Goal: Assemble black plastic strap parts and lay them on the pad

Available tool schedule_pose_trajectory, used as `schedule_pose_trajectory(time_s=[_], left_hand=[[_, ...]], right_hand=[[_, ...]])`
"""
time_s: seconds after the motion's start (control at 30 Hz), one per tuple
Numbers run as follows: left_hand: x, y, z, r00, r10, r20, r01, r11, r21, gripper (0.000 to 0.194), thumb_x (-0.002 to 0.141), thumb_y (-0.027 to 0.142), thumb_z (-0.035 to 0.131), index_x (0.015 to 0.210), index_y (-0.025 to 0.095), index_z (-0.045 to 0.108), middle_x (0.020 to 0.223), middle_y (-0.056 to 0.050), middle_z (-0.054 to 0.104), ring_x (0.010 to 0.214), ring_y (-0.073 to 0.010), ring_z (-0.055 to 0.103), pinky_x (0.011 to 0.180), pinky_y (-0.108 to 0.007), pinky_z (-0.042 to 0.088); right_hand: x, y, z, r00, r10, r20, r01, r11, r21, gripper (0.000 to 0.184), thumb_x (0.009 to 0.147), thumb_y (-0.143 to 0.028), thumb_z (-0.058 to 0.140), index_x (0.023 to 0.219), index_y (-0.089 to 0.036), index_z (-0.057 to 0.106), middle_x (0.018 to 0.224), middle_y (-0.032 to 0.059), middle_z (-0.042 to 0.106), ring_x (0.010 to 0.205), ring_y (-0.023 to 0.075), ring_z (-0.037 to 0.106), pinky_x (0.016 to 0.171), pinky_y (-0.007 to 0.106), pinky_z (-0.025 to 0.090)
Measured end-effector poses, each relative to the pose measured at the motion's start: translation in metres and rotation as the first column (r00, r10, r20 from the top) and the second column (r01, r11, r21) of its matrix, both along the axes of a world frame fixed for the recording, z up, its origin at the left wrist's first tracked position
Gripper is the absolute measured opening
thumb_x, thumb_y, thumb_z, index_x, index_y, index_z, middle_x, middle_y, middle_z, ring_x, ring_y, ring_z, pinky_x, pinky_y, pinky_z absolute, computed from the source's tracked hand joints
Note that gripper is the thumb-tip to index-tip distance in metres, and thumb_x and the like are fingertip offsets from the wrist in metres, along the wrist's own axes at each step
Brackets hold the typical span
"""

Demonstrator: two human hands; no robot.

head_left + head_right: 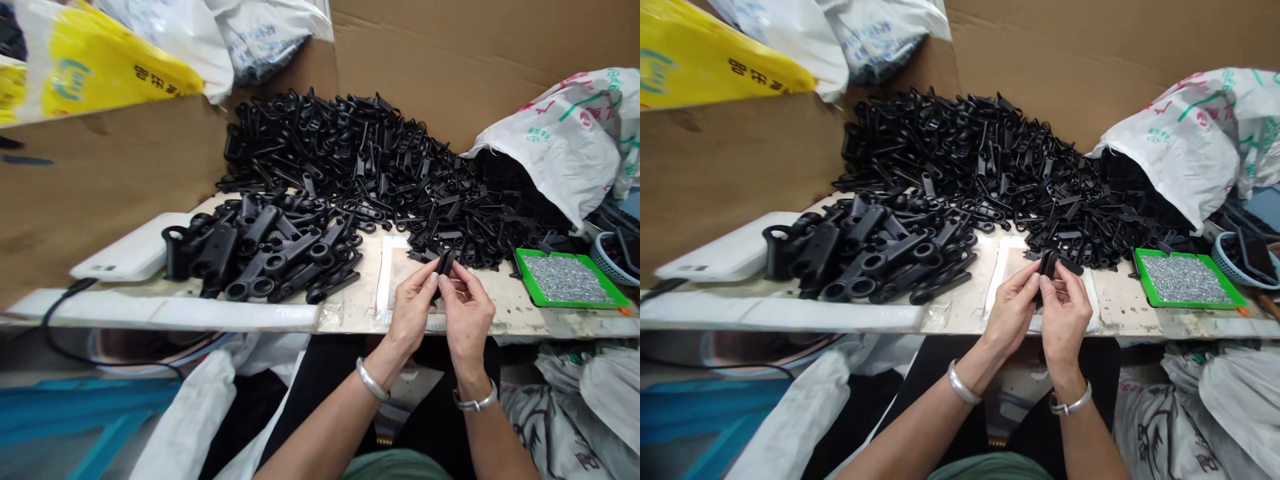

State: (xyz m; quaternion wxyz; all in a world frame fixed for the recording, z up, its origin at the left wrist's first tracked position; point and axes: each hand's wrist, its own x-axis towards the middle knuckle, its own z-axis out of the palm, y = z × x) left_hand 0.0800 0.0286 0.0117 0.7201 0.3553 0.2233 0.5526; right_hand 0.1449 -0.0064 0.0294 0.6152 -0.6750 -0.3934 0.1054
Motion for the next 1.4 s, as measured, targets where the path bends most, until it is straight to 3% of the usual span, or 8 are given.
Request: schedule_pose_trajectory(time_s=[0.27,0.43,0.53,0.67,0.8,1.07,1.3,1.4], left_hand=[[-0.026,-0.001,-0.009,0.954,-0.021,-0.301,0.128,0.931,0.341,0.048,0.086,0.025,0.062,0.134,0.022,0.057,0.138,-0.007,0.059,0.13,-0.0235,0.052,0.111,-0.036,0.04],[-0.031,-0.005,-0.003,0.863,0.252,-0.439,0.016,0.854,0.52,0.048,0.082,0.015,0.062,0.129,0.018,0.06,0.128,-0.01,0.065,0.119,-0.0237,0.061,0.105,-0.037,0.046],[-0.035,-0.008,0.001,0.824,0.307,-0.476,-0.025,0.859,0.512,0.037,0.085,0.017,0.06,0.122,0.019,0.065,0.12,-0.008,0.07,0.109,-0.0229,0.066,0.099,-0.035,0.05],[-0.042,-0.013,0.004,0.861,0.124,-0.494,0.072,0.931,0.358,0.035,0.086,0.024,0.06,0.121,0.018,0.066,0.107,-0.008,0.074,0.089,-0.0208,0.07,0.087,-0.033,0.054],[-0.043,-0.016,0.002,0.913,-0.014,-0.408,0.133,0.955,0.265,0.034,0.083,0.023,0.064,0.117,0.02,0.069,0.127,-0.008,0.066,0.113,-0.0254,0.063,0.101,-0.038,0.049],[-0.04,-0.02,0.0,0.865,0.101,-0.492,0.079,0.94,0.332,0.027,0.083,0.023,0.066,0.109,0.02,0.072,0.116,-0.007,0.072,0.109,-0.0255,0.066,0.101,-0.038,0.05],[-0.042,-0.022,0.0,0.812,0.194,-0.551,0.088,0.892,0.444,0.028,0.086,0.022,0.06,0.112,0.021,0.071,0.115,-0.007,0.072,0.077,-0.0189,0.072,0.074,-0.03,0.059],[-0.043,-0.022,0.001,0.809,0.214,-0.548,0.077,0.885,0.46,0.029,0.086,0.021,0.06,0.113,0.022,0.07,0.117,-0.007,0.072,0.082,-0.0196,0.072,0.081,-0.031,0.058]], right_hand=[[0.005,-0.006,0.013,0.977,0.167,-0.134,-0.168,0.986,-0.002,0.029,0.072,-0.034,0.073,0.096,-0.019,0.064,0.093,0.0056,0.071,0.077,0.017,0.067,0.072,0.033,0.057],[0.012,-0.007,0.014,0.947,0.264,-0.184,-0.277,0.96,-0.049,0.03,0.069,-0.035,0.076,0.09,-0.02,0.06,0.082,0.0014,0.068,0.07,0.0157,0.067,0.067,0.031,0.057],[0.021,-0.005,0.013,0.922,0.319,-0.221,-0.337,0.94,-0.047,0.031,0.069,-0.038,0.077,0.088,-0.019,0.062,0.082,0.0026,0.069,0.072,0.0166,0.067,0.068,0.032,0.058],[0.036,-0.005,0.01,0.852,0.431,-0.296,-0.436,0.898,0.053,0.04,0.072,-0.041,0.077,0.105,-0.021,0.066,0.107,0.0067,0.071,0.097,0.0191,0.067,0.085,0.035,0.056],[0.038,-0.009,0.007,0.703,0.567,-0.429,-0.613,0.789,0.037,0.047,0.078,-0.045,0.072,0.119,-0.022,0.066,0.103,0.0066,0.075,0.092,0.0208,0.07,0.079,0.036,0.058],[0.029,-0.018,-0.001,0.82,0.509,-0.263,-0.518,0.854,0.037,0.027,0.079,-0.034,0.071,0.104,-0.024,0.074,0.096,0.0027,0.076,0.085,0.0185,0.071,0.081,0.034,0.058],[0.021,-0.022,-0.01,0.846,0.452,-0.283,-0.456,0.888,0.058,0.031,0.08,-0.04,0.07,0.106,-0.023,0.073,0.087,0.0032,0.076,0.076,0.0171,0.07,0.075,0.032,0.059],[0.017,-0.022,-0.01,0.861,0.427,-0.276,-0.431,0.901,0.05,0.033,0.08,-0.044,0.069,0.106,-0.022,0.072,0.091,0.0048,0.076,0.082,0.0193,0.071,0.079,0.035,0.059]])
